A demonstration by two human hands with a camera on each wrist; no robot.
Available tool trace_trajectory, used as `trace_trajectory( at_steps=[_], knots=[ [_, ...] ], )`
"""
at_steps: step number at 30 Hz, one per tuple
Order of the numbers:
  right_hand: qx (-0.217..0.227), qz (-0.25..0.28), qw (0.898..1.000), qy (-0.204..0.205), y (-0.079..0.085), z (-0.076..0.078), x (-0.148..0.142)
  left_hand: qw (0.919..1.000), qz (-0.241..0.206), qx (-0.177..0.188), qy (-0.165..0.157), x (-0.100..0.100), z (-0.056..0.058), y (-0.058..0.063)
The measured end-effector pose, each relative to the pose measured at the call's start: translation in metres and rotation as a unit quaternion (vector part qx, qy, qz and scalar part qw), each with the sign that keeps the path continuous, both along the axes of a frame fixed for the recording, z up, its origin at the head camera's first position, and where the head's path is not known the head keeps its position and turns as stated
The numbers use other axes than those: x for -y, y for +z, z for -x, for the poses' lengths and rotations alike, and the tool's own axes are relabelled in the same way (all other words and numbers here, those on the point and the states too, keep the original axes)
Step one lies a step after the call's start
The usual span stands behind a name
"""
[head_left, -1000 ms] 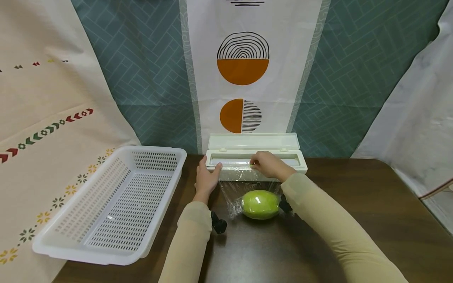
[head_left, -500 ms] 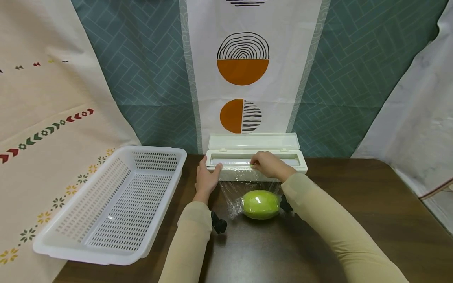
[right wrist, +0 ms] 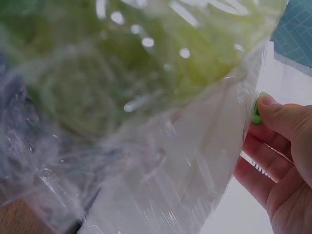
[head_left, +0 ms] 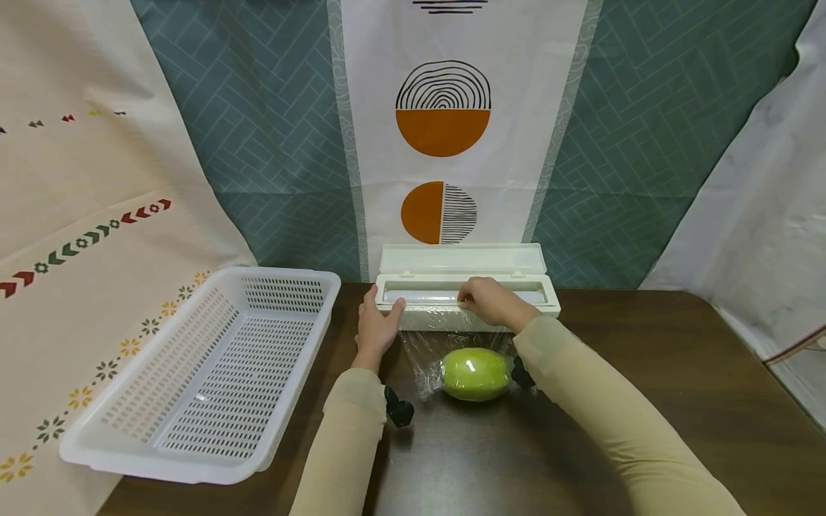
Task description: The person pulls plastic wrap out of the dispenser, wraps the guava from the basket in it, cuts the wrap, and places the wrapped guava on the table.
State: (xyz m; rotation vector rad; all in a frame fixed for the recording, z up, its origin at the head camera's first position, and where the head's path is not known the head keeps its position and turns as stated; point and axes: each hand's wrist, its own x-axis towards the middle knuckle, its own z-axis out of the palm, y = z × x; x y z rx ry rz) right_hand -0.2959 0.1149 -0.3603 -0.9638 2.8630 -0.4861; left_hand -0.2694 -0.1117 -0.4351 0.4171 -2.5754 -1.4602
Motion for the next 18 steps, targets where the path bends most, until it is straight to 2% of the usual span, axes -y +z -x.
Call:
trace_trajectory(
  at_steps=[18],
  knots=[
    [0.000,-0.003,1.000,-0.008,0.0024,-0.0022,-0.0049,1.0000,-0.002,-0.003,0.001,-0.0011,0.0002,0.0002]
  ],
)
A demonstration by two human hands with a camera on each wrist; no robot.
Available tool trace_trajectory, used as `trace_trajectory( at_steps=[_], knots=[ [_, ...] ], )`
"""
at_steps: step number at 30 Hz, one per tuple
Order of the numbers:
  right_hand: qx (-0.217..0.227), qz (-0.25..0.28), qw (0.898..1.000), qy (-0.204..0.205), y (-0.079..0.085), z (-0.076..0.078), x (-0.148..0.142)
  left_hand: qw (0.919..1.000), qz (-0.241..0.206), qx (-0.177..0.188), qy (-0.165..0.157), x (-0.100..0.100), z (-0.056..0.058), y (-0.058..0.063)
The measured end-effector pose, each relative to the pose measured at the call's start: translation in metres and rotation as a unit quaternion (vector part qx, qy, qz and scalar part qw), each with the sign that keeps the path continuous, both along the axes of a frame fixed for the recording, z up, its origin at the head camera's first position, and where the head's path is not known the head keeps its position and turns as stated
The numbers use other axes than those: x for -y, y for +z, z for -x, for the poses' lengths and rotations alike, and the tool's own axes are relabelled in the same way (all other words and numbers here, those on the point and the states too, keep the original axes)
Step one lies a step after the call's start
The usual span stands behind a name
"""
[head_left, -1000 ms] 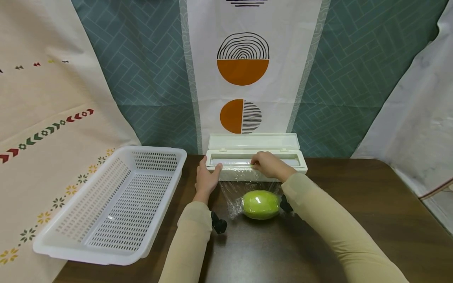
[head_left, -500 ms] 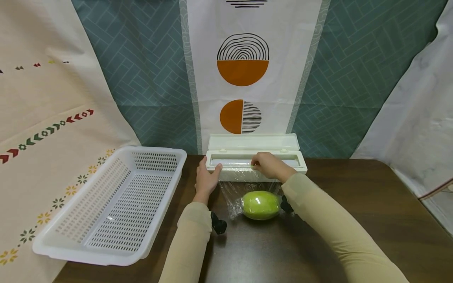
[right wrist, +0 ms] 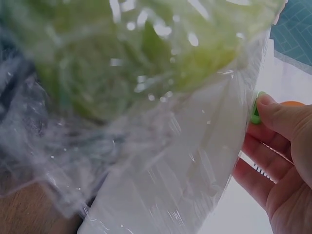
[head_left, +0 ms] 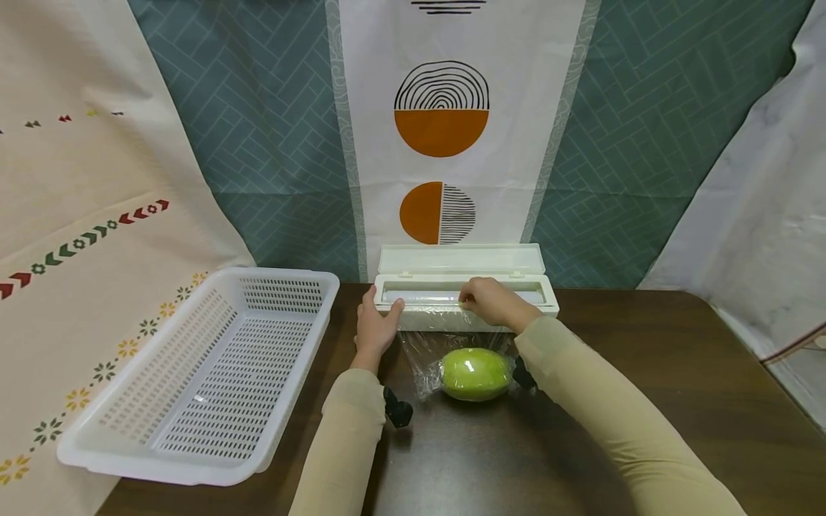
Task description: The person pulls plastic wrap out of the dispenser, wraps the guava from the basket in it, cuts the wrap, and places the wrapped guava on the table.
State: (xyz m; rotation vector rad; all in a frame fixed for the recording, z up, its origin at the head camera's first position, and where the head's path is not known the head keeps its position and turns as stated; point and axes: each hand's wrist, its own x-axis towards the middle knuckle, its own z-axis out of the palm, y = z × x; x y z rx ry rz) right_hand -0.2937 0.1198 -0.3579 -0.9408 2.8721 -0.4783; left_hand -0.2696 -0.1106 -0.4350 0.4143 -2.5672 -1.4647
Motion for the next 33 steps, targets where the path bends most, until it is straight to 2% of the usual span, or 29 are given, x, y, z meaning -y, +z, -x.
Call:
trace_trajectory(
  at_steps=[33],
  knots=[
    [0.000,0.003,1.000,0.004,-0.0027,0.0017,-0.0038,1.0000,0.003,0.002,-0.002,0.0015,-0.0006,0.0005]
  ],
)
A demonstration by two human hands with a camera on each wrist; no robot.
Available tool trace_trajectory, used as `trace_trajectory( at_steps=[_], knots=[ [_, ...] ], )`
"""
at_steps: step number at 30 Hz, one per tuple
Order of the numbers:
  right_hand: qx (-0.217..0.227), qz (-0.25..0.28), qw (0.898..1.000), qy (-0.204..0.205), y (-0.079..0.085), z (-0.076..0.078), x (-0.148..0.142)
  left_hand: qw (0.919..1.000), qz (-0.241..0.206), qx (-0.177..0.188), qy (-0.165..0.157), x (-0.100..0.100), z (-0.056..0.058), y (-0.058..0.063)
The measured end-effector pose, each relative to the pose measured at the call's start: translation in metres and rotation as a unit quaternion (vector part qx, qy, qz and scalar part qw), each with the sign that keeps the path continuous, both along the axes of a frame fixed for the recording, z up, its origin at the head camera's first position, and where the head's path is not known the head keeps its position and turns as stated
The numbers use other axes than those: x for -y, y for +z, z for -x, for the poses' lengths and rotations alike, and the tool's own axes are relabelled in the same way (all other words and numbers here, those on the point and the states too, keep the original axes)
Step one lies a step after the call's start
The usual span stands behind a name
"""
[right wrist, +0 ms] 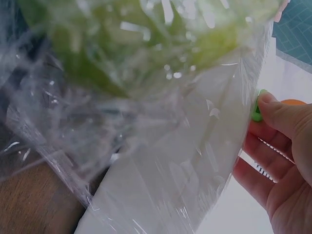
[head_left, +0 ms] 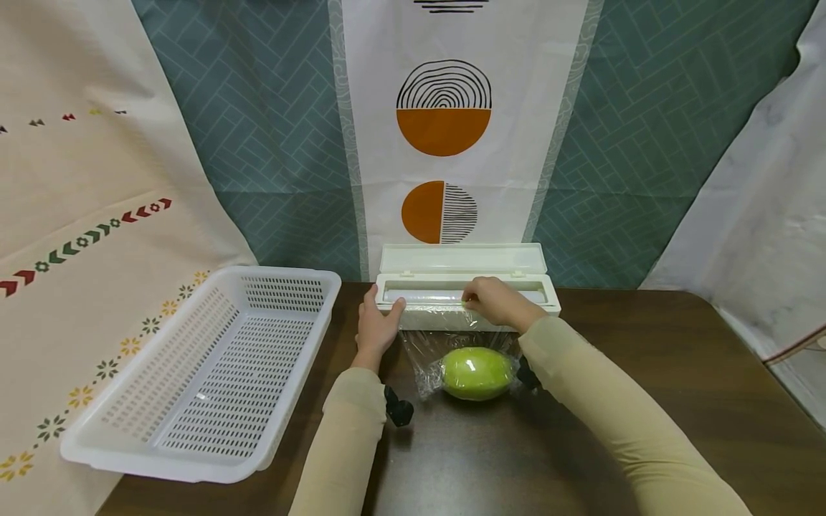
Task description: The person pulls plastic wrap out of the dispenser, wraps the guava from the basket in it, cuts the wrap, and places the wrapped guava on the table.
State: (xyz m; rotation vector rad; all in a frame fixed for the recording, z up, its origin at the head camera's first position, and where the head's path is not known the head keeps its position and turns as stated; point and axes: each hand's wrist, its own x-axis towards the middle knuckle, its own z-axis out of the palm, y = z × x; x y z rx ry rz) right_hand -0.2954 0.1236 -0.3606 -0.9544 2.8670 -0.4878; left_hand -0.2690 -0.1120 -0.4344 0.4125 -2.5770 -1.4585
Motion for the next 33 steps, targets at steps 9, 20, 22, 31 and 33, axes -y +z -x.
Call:
trace_trajectory(
  at_steps=[9,20,22,31,33],
  knots=[
    [0.007,0.001,1.000,-0.011,0.003,-0.003,-0.005,1.0000,-0.005,0.000,-0.006,-0.004,0.002,-0.001],
    [0.011,0.001,0.999,-0.040,0.001,-0.003,-0.022,1.0000,-0.006,-0.003,-0.005,-0.002,0.000,0.004],
    [0.008,0.004,0.999,-0.042,0.000,-0.003,-0.025,0.9999,-0.009,-0.004,-0.005,-0.001,-0.001,0.005],
    [0.007,0.083,0.994,-0.066,-0.015,-0.009,-0.031,1.0000,-0.009,0.001,-0.001,-0.001,-0.001,0.001],
    [0.008,0.111,0.990,-0.087,-0.021,-0.011,-0.033,1.0000,-0.008,0.001,0.000,-0.002,0.000,0.000]
  ],
)
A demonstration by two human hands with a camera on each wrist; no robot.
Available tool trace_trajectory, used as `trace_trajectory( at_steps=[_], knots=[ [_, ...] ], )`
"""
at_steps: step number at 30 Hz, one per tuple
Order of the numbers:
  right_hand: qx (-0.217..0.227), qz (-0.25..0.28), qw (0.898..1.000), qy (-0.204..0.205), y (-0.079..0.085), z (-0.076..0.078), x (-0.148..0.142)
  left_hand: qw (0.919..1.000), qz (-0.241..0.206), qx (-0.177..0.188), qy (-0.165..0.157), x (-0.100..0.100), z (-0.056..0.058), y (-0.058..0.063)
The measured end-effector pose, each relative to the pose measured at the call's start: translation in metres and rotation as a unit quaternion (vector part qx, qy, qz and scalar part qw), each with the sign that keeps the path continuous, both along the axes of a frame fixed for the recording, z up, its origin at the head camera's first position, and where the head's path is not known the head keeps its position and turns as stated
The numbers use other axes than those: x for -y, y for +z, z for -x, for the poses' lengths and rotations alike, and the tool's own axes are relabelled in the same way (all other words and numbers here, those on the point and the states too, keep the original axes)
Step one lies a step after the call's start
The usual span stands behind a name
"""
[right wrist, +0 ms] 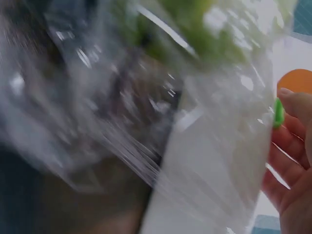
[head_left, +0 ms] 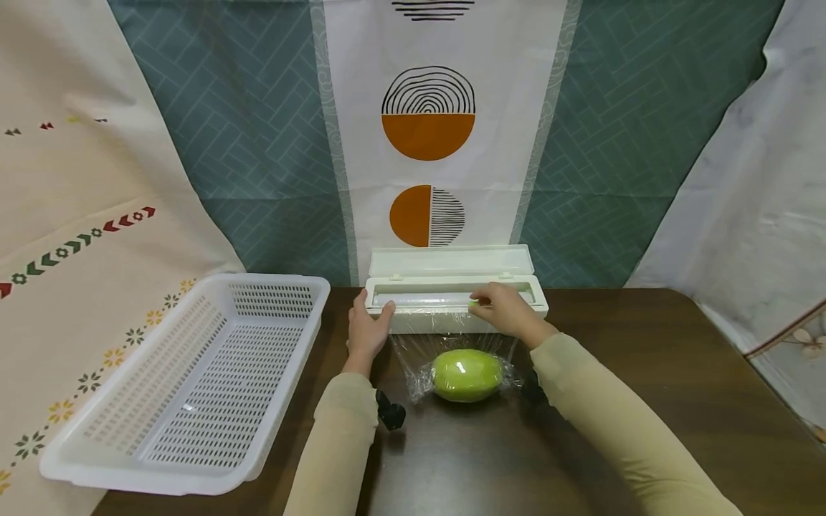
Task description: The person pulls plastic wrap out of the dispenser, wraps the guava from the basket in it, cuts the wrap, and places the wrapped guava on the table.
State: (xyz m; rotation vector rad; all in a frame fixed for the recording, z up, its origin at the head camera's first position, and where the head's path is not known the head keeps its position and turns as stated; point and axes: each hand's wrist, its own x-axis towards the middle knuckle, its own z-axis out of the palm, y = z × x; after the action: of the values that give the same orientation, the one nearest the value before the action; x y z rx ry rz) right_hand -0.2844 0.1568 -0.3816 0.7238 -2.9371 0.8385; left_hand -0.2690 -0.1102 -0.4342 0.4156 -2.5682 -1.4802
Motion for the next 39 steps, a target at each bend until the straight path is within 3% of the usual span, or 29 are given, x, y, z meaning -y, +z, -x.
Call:
trace_trajectory(
  at_steps=[12,20,39],
  knots=[
    [-0.035,0.108,0.988,-0.103,-0.029,-0.009,0.003,1.0000,-0.004,-0.003,0.005,0.000,0.000,0.000],
    [-0.049,0.152,0.980,-0.122,-0.036,-0.009,0.006,1.0000,-0.004,-0.004,0.002,0.000,-0.001,0.001],
    [-0.063,0.161,0.976,-0.134,-0.044,-0.009,0.003,0.9994,0.035,-0.003,-0.007,-0.003,-0.001,-0.007]
  ],
)
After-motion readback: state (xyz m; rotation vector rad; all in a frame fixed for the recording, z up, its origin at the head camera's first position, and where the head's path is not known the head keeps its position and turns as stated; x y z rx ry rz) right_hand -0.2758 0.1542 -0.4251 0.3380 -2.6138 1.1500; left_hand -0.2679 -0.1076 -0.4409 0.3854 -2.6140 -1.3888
